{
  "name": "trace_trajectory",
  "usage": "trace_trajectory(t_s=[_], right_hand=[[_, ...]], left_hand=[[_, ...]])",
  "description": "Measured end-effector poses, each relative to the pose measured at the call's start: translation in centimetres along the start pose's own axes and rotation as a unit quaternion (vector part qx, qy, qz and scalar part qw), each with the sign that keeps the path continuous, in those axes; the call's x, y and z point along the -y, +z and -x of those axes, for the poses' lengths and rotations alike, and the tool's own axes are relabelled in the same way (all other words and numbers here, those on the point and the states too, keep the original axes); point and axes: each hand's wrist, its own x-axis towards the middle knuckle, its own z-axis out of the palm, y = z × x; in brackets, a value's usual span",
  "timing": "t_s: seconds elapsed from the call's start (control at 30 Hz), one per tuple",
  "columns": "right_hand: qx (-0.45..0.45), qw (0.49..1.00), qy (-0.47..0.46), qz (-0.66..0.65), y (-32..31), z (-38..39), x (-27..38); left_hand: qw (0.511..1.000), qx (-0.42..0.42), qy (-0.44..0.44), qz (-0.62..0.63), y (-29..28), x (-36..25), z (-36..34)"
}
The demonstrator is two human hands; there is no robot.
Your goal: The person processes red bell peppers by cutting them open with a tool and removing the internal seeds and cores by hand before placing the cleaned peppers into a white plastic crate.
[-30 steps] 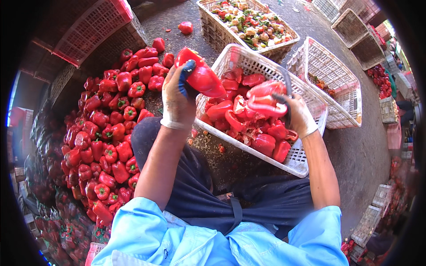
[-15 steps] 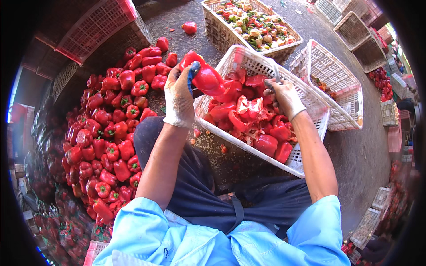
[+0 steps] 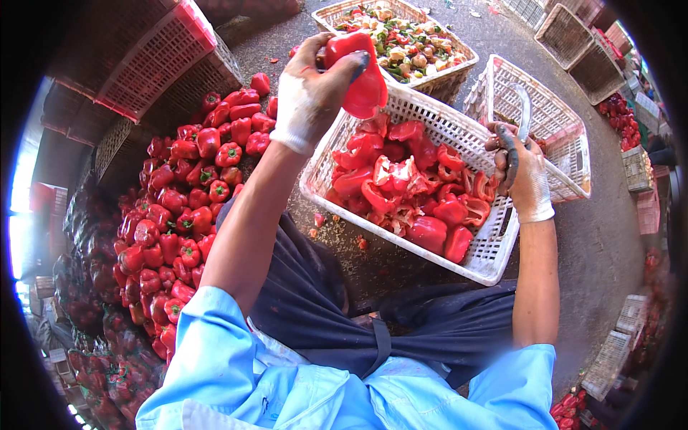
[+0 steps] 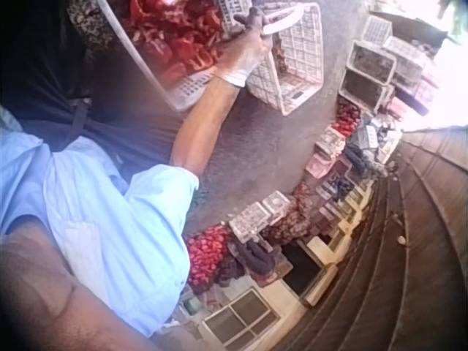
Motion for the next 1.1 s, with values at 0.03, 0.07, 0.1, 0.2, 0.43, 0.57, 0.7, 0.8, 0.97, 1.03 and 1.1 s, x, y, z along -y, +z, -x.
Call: trace_trajectory(t_s=[0.03,0.07,0.1,0.2,0.43,0.57,0.7,0.8,0.97,1.03,1.1], right_hand=[[-0.003,1.0,-0.001,-0.002,0.1,0.3,0.5],[0.007,1.0,-0.001,-0.003,-0.1,0.3,0.5],[0.014,1.0,0.002,-0.003,-0.5,0.3,0.3],[0.011,0.998,0.032,-0.044,0.2,0.4,0.9],[0.003,0.994,0.01,-0.108,-1.6,0.2,1.0],[0.007,0.993,0.02,-0.115,-2.2,1.0,2.3],[-0.012,0.993,0.027,-0.11,-2.7,1.1,2.9],[0.023,0.994,0.029,-0.102,-1.7,-0.2,1.2],[0.039,0.999,0.02,-0.012,-2.9,-0.7,-1.6],[0.077,0.996,0.037,-0.012,-3.0,-1.5,-3.4],[0.065,0.997,0.0,0.044,-2.9,-1.6,-4.7]], left_hand=[[1.0,0.009,0.005,-0.018,0.5,1.2,-0.5],[0.996,0.052,0.004,-0.073,0.9,3.1,-1.1],[0.977,0.137,-0.026,-0.162,1.5,4.9,-1.7],[0.859,0.199,-0.081,-0.464,2.5,8.4,-1.4],[0.716,0.399,-0.044,-0.571,5.2,12.1,2.9],[0.684,0.454,-0.074,-0.566,5.8,16.5,5.3],[0.716,0.426,-0.061,-0.55,6.7,17.8,6.9],[0.72,0.412,-0.071,-0.554,4.9,22.5,7.4],[0.894,0.328,0.093,-0.291,0.0,9.6,1.7],[0.92,0.279,0.014,-0.276,-6.7,5.0,-1.5],[0.939,0.192,-0.006,-0.284,-15.2,4.1,-3.3]])
